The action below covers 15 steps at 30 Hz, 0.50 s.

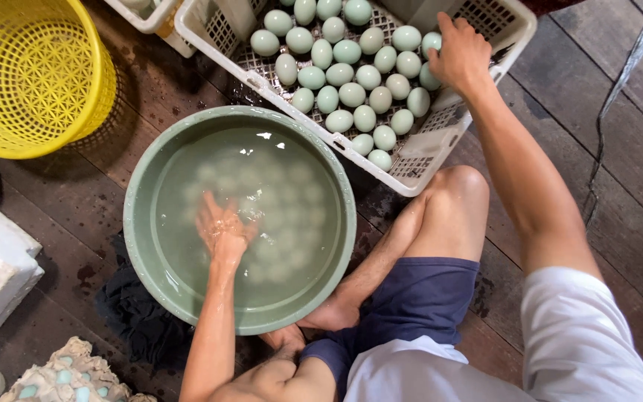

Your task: Scrubbing duck eggs with steel wool in a basin of water to clean them.

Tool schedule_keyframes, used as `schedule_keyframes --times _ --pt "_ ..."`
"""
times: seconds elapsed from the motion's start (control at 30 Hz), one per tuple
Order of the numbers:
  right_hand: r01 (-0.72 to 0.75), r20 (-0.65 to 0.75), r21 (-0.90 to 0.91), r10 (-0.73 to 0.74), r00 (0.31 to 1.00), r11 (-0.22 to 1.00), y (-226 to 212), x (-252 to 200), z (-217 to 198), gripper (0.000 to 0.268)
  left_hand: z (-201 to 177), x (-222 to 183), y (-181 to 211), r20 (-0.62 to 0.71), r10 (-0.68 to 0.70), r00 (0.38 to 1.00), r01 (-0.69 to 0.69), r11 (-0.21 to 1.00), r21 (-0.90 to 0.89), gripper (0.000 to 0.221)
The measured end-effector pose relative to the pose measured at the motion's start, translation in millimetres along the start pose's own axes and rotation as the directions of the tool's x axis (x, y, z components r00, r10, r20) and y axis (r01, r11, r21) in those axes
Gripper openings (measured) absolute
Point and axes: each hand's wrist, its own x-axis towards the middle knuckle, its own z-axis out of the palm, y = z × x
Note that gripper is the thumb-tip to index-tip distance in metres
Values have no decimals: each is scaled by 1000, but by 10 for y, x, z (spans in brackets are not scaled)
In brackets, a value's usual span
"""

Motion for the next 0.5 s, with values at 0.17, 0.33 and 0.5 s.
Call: schedule_keyframes --times 0.17,0.33,0.5 --pt "361 -432 302 -211 877 882 -391 -783 -1041 36 -411 -281 148 -288 4 958 -237 581 -779 40" --pt "454 -457 557 -200 867 695 -800 -1688 -1384 21 -713 -605 310 -131 89 987 -63 -540 -840 33" --pt "249 -220 808 -119 968 533 -1398 -2255 -900 23 -904 -645 422 -97 174 980 -2 -480 -877 45"
